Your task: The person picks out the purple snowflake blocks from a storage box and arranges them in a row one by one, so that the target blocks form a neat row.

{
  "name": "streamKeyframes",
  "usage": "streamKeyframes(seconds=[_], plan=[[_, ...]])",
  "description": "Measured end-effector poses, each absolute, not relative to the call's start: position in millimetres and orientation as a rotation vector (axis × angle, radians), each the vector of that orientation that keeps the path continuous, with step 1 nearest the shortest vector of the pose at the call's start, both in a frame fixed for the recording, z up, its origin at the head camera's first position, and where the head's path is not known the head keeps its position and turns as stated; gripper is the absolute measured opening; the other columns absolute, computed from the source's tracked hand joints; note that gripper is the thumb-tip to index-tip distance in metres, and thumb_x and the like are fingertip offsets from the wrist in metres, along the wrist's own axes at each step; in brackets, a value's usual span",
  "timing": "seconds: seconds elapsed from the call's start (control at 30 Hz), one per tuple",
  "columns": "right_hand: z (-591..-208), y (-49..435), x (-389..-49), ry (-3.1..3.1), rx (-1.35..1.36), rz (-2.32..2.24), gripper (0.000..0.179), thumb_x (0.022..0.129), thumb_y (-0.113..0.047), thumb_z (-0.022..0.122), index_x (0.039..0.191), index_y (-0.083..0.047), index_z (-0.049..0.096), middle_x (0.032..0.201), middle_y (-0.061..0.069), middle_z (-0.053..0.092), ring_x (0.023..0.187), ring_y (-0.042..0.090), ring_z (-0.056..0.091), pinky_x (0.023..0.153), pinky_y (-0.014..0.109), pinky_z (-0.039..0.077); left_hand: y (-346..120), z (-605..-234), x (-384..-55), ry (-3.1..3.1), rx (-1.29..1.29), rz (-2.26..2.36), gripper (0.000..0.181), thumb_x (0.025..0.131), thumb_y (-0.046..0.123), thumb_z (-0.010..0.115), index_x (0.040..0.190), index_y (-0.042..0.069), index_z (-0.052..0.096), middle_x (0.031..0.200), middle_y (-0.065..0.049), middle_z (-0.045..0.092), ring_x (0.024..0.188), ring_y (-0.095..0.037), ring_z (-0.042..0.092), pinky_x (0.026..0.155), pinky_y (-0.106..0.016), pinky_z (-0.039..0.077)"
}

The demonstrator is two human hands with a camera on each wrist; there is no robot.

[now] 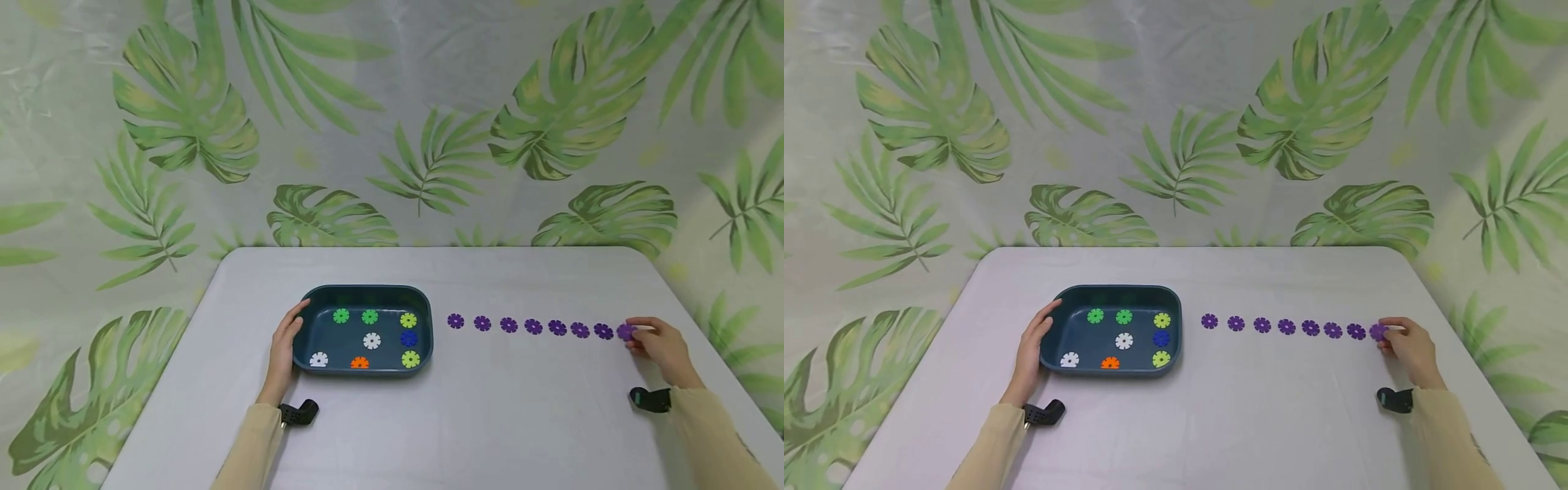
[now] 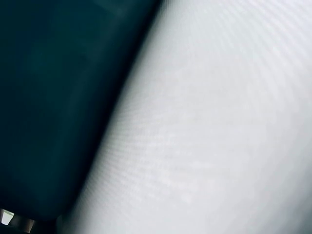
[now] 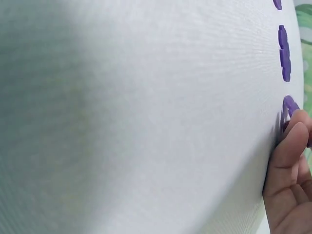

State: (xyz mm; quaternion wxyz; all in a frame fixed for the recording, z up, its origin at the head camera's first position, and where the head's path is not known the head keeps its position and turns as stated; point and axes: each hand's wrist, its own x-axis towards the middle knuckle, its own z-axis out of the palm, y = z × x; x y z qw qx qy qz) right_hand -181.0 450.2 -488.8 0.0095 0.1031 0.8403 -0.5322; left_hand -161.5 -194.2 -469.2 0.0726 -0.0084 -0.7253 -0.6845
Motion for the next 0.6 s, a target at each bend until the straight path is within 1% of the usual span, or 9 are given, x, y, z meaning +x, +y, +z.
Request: streamKeyframes(seconds=[0.1,0.13,0.2,0.27,0.33,0.4,0.5,0.57,0.6], plan=[[-489,448,-180,2.695,0.351,-1.562,0.033,0.097,-0.004,0.042,0.121,0.019,0.045,0.077,-0.008,0.061,0.064,0.003,0.061,0.060,0.021,0.054,-194,-469,-161,-2.179,-0.026,-2.058,0.040,0.104,0.010,0.035,0.141,0.000,0.043,0.149,-0.011,0.037,0.141,-0.020,0.022,0.114,-0.040,0.013],[-489,448,-179,2.714,0.363,-1.534,0.036,0.097,-0.004,0.042,0.124,0.020,0.042,0.077,-0.007,0.061,0.063,0.002,0.061,0.060,0.021,0.054,-194,-469,-161,-2.178,-0.025,-2.060,0.040,0.104,0.010,0.035,0.141,0.000,0.043,0.149,-0.011,0.037,0.141,-0.020,0.022,0.114,-0.040,0.013],[-488,447,-179,2.747,0.386,-1.480,0.038,0.097,-0.005,0.042,0.126,0.020,0.041,0.078,-0.004,0.062,0.063,0.002,0.060,0.059,0.021,0.054,-194,-469,-161,-2.178,-0.025,-2.061,0.040,0.104,0.010,0.035,0.142,0.000,0.043,0.149,-0.012,0.036,0.141,-0.020,0.021,0.114,-0.040,0.013],[-487,443,-179,2.789,0.396,-1.426,0.039,0.096,-0.005,0.042,0.127,0.019,0.041,0.082,0.004,0.063,0.062,0.002,0.060,0.058,0.022,0.054,-194,-469,-161,-2.181,-0.024,-2.062,0.040,0.104,0.011,0.035,0.142,0.000,0.042,0.149,-0.011,0.036,0.141,-0.020,0.021,0.114,-0.040,0.013],[-486,439,-178,2.837,0.399,-1.368,0.040,0.095,-0.005,0.042,0.128,0.017,0.042,0.092,0.017,0.062,0.062,0.001,0.058,0.057,0.021,0.053,-196,-468,-161,-2.189,-0.028,-2.064,0.040,0.104,0.011,0.036,0.142,0.001,0.042,0.150,-0.011,0.035,0.141,-0.020,0.021,0.114,-0.040,0.013],[-483,431,-178,2.872,0.377,-1.334,0.040,0.095,-0.005,0.042,0.129,0.016,0.042,0.105,0.029,0.055,0.062,-0.001,0.057,0.056,0.021,0.052,-198,-467,-161,-2.208,-0.035,-2.062,0.041,0.104,0.011,0.036,0.143,0.001,0.041,0.151,-0.010,0.034,0.142,-0.021,0.020,0.114,-0.041,0.013],[-474,414,-179,2.937,0.277,-1.308,0.038,0.096,-0.005,0.044,0.128,0.015,0.044,0.116,0.038,0.045,0.064,-0.002,0.056,0.056,0.020,0.052,-203,-467,-163,-2.261,-0.054,-2.027,0.041,0.104,0.013,0.037,0.144,0.004,0.042,0.151,-0.010,0.034,0.142,-0.021,0.020,0.114,-0.042,0.014],[-466,400,-180,3.000,0.173,-1.252,0.036,0.096,-0.004,0.045,0.127,0.013,0.047,0.116,0.038,0.045,0.070,0.011,0.062,0.056,0.022,0.051,-209,-470,-167,-2.315,-0.056,-1.981,0.041,0.105,0.018,0.038,0.145,0.008,0.042,0.151,-0.007,0.034,0.142,-0.020,0.021,0.114,-0.042,0.014],[-462,393,-181,3.037,0.116,-1.219,0.034,0.096,-0.004,0.046,0.127,0.013,0.048,0.115,0.037,0.046,0.075,0.019,0.064,0.060,0.027,0.053,-212,-471,-169,-2.337,-0.057,-1.961,0.042,0.105,0.020,0.038,0.145,0.009,0.041,0.151,-0.006,0.034,0.142,-0.019,0.021,0.114,-0.042,0.015]])
